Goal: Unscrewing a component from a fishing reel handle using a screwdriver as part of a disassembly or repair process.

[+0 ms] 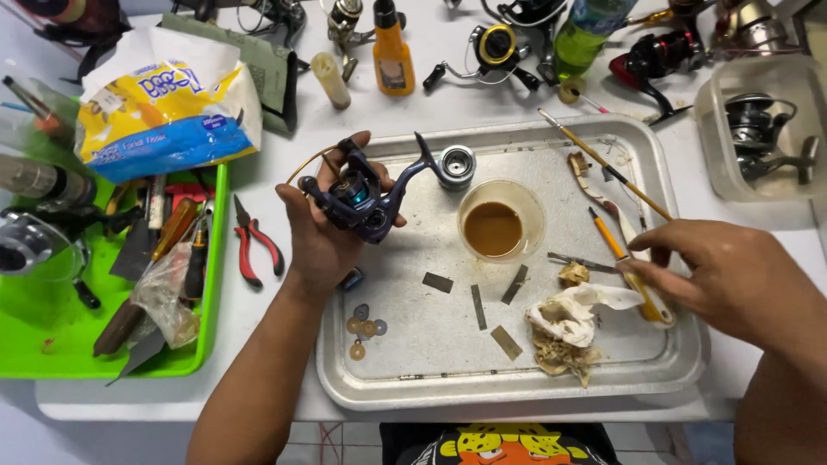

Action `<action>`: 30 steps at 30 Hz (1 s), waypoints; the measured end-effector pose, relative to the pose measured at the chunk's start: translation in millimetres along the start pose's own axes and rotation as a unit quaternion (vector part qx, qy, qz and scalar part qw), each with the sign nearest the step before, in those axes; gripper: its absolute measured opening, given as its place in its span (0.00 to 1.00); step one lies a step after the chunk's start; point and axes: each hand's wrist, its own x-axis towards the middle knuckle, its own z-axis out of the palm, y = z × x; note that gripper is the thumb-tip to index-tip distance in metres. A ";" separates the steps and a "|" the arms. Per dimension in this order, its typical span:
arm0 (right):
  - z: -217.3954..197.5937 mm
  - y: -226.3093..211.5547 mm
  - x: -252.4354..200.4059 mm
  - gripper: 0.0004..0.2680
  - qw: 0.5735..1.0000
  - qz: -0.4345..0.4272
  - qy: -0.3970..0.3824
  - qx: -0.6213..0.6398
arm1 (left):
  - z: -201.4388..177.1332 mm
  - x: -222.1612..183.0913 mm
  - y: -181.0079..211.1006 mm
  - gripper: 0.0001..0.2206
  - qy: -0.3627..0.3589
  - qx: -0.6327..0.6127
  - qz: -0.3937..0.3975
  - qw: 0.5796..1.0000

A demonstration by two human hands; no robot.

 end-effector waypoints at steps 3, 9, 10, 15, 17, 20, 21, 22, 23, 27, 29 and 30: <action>-15.1 -9.8 -3.0 0.14 0.959 0.186 -0.157 -0.147 | 4.4 -1.6 7.4 0.44 -0.012 0.009 0.014 1.000; -12.1 -33.8 -17.9 0.19 0.922 0.207 -0.255 -0.207 | 12.6 -0.9 12.7 0.44 0.081 -0.055 0.010 0.995; -11.3 -37.6 -17.0 0.19 0.923 0.202 -0.251 -0.210 | 14.7 -0.4 13.9 0.44 0.084 -0.054 0.016 0.995; 0.6 -34.3 -18.6 0.20 0.911 0.232 -0.271 -0.206 | 24.8 1.6 17.6 0.35 0.162 -0.037 -0.038 0.985; 13.5 -13.4 -26.6 0.20 0.920 0.243 -0.229 -0.206 | 20.7 1.3 15.4 0.32 0.155 -0.043 -0.040 0.986; 23.4 16.8 -44.7 0.16 0.950 0.255 -0.103 -0.150 | 17.2 1.0 10.3 0.29 0.148 -0.031 -0.039 0.988; 25.8 26.4 -52.6 0.12 0.963 0.250 -0.020 -0.096 | 16.4 -0.2 7.7 0.29 0.152 -0.013 -0.034 0.988; 18.0 23.7 -57.0 0.12 0.963 0.251 -0.019 -0.097 | 17.5 1.4 6.9 0.29 0.150 -0.014 -0.034 0.988; 11.2 20.4 -61.3 0.09 0.979 0.181 0.043 0.077 | 17.9 0.7 6.2 0.28 0.150 -0.011 -0.035 0.988; -21.2 -1.1 -45.9 0.23 0.981 0.014 0.038 0.191 | 20.5 -2.7 5.7 0.29 0.118 0.026 -0.023 0.992; -37.7 -36.3 -22.2 0.18 0.968 -0.070 0.003 0.241 | 22.4 -4.4 4.0 0.29 0.098 0.042 -0.009 0.994; -45.7 -54.3 -10.1 0.15 0.944 -0.155 -0.034 0.289 | 22.8 -5.9 3.2 0.30 0.080 0.057 0.004 0.995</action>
